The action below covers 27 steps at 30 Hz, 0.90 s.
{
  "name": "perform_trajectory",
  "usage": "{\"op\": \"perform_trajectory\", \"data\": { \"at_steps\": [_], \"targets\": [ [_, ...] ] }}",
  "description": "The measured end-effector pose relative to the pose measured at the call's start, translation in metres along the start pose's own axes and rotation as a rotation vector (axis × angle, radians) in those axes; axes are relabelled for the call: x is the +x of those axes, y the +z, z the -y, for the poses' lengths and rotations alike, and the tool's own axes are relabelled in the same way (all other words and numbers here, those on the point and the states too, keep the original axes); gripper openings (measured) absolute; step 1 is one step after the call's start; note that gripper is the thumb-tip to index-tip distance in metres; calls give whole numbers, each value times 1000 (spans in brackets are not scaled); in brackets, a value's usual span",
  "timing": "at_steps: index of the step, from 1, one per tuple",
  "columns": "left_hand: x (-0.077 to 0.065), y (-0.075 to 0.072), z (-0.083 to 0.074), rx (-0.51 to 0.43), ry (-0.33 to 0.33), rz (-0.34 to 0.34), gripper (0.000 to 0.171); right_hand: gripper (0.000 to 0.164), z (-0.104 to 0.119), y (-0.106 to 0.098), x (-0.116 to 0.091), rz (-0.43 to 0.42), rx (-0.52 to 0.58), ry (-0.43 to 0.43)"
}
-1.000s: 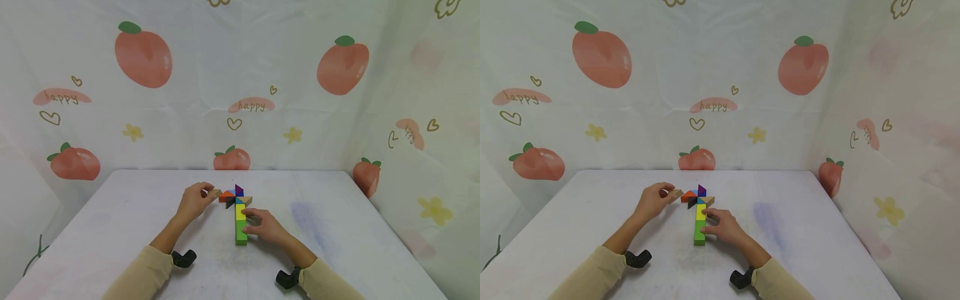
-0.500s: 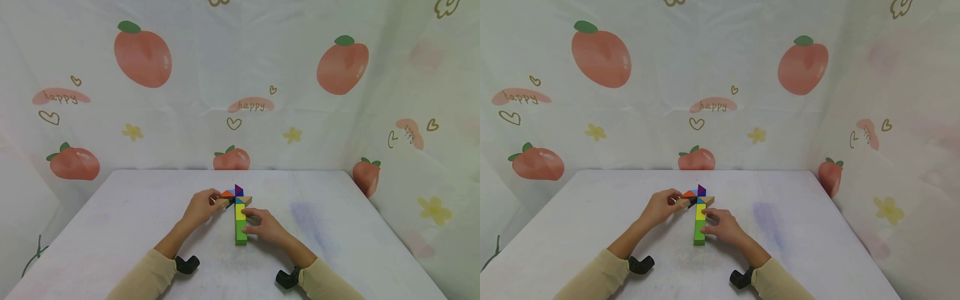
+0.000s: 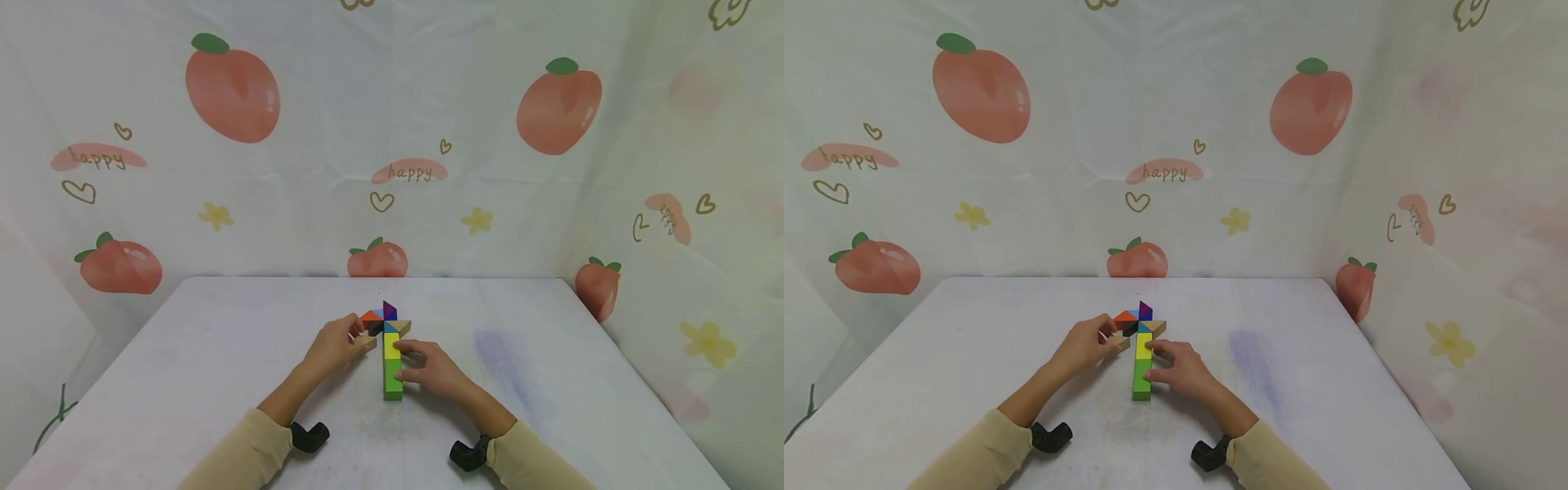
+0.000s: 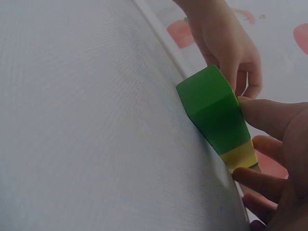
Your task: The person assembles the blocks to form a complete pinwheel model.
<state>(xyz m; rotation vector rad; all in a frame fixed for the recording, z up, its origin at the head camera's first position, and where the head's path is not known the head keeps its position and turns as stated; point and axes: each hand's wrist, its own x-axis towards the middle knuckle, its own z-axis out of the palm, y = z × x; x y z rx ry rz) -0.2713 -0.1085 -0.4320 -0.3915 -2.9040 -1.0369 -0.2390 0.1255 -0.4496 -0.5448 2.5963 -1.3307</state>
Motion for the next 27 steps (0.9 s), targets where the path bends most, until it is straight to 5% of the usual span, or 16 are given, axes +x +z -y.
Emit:
{"op": "perform_trajectory", "data": {
  "at_steps": [12, 16, 27],
  "targets": [
    [-8, -8, -1, 112, 4, 26, 27, 54, 1, -2, 1, 12, 8, -15],
    [-10, -9, -1, 93, -25, 87, 31, 54, 1, -2, 0, 12, 9, -9],
    [-13, -2, -10, 32, 58, 144, 46, 54, -1, -1, 1, 16, 25, -51]
  ]
}}
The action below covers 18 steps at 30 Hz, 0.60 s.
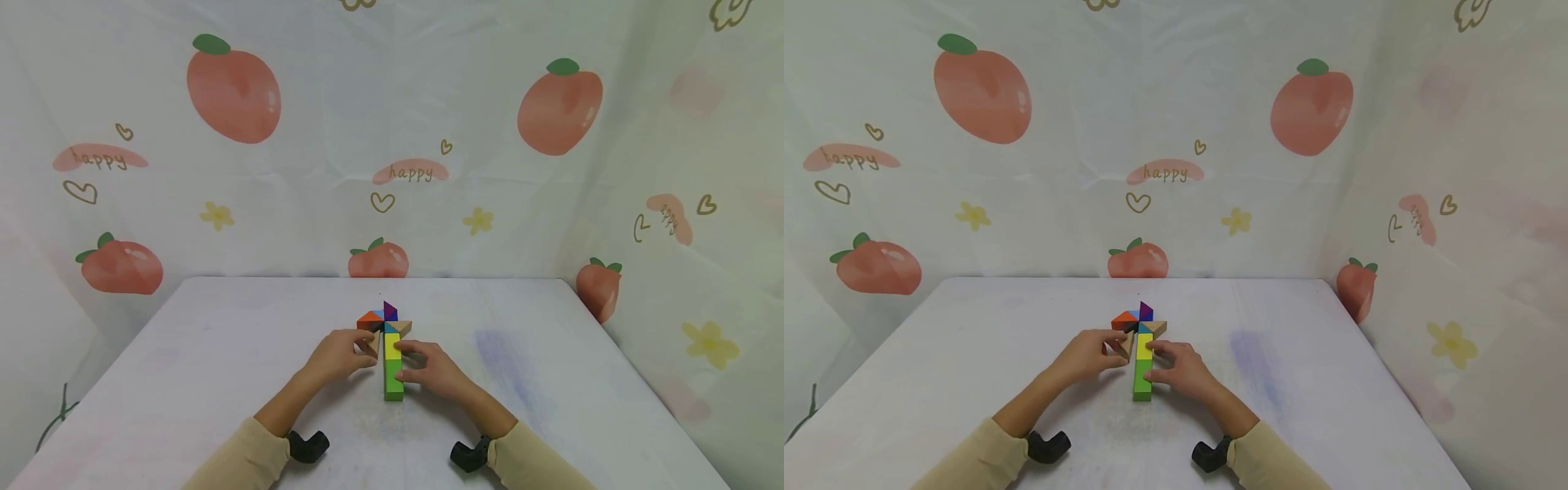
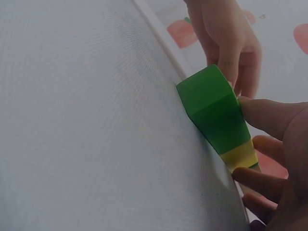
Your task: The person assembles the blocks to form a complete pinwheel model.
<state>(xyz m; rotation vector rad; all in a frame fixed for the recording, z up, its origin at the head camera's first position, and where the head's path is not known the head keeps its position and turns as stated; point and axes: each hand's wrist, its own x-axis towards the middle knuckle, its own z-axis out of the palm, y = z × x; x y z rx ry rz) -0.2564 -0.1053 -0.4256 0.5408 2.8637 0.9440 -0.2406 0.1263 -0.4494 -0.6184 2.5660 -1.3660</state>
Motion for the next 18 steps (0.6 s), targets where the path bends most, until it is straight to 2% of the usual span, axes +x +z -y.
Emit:
{"op": "perform_trajectory", "data": {
  "at_steps": [8, 18],
  "targets": [
    [1, 5, -3, 7, 7, -11, 52, 54, 0, 0, 1, 8, 6, -21],
    [1, 8, -5, 11, 31, -10, 51, 54, -1, 0, 1, 2, 3, -11]
  ]
}}
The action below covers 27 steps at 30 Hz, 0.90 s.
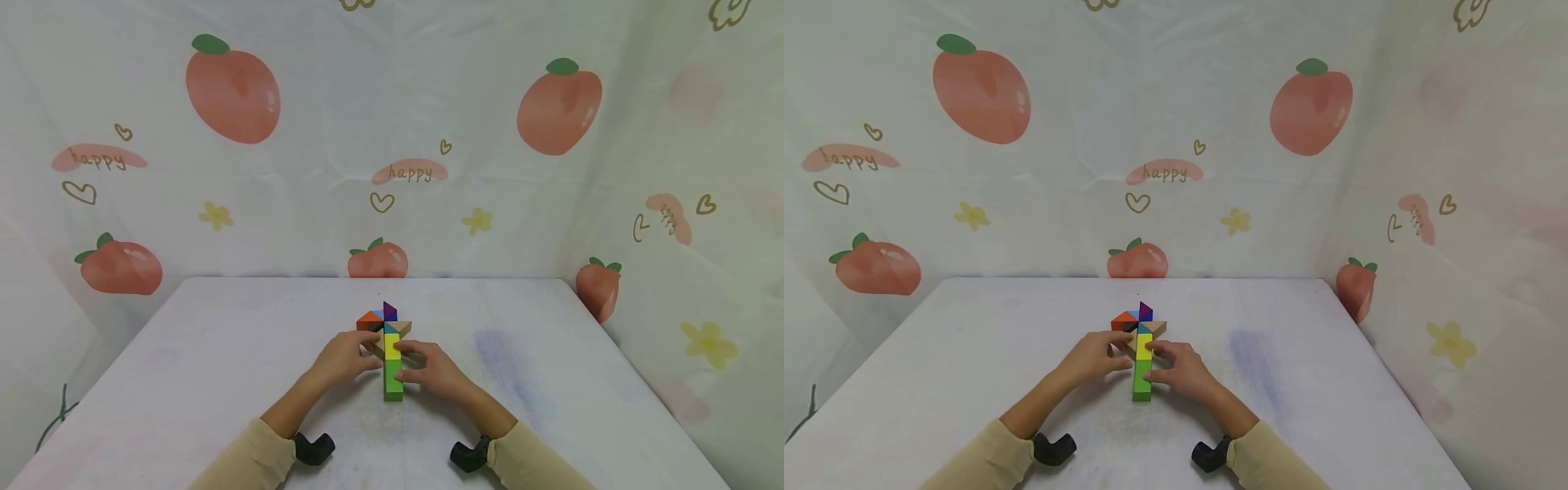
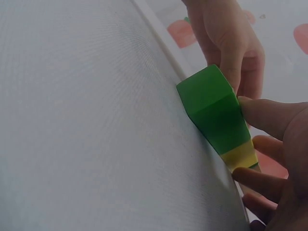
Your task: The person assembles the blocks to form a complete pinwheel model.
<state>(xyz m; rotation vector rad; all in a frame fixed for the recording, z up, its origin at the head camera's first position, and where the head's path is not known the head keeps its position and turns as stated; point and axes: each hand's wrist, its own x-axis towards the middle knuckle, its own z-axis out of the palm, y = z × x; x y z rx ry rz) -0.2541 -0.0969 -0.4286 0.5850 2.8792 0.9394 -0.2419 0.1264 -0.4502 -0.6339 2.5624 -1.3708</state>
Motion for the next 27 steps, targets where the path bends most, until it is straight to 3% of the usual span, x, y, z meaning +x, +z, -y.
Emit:
{"op": "perform_trajectory", "data": {
  "at_steps": [18, 27],
  "targets": [
    [3, 3, -2, -1, 37, -17, 53, 54, -1, 0, -1, -5, -2, 1],
    [8, 3, -2, 16, 3, -26, 57, 54, 0, 0, -1, -5, -8, -4]
  ]
}}
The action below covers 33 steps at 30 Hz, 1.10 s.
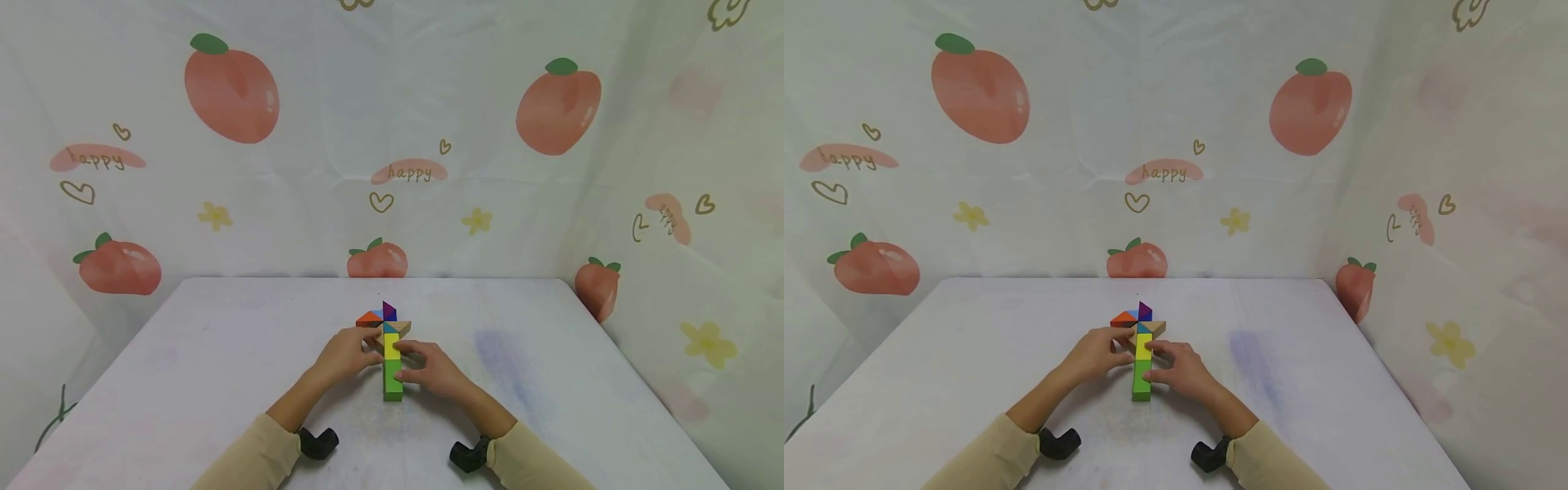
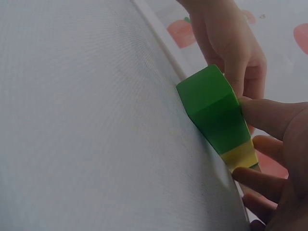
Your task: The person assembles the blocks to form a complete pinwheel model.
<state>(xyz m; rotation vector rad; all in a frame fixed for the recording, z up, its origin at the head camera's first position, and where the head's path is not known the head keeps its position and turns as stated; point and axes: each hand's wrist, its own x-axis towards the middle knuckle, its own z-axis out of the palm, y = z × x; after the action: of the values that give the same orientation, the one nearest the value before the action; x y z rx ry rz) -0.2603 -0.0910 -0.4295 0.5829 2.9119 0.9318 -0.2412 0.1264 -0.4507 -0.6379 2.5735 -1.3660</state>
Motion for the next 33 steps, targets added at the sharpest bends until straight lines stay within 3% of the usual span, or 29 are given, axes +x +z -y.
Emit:
{"op": "perform_trajectory", "data": {
  "at_steps": [15, 22, 33],
  "targets": [
    [4, 0, 4, 0, 12, 7, 59, 54, 0, 0, 0, -1, -6, 24],
    [-1, -7, 6, -24, 46, -24, 50, 54, 2, -1, 0, 3, -1, 32],
    [-11, -22, 22, -47, -48, -136, 36, 54, 4, -2, -1, 4, -41, 71]
  ]
}}
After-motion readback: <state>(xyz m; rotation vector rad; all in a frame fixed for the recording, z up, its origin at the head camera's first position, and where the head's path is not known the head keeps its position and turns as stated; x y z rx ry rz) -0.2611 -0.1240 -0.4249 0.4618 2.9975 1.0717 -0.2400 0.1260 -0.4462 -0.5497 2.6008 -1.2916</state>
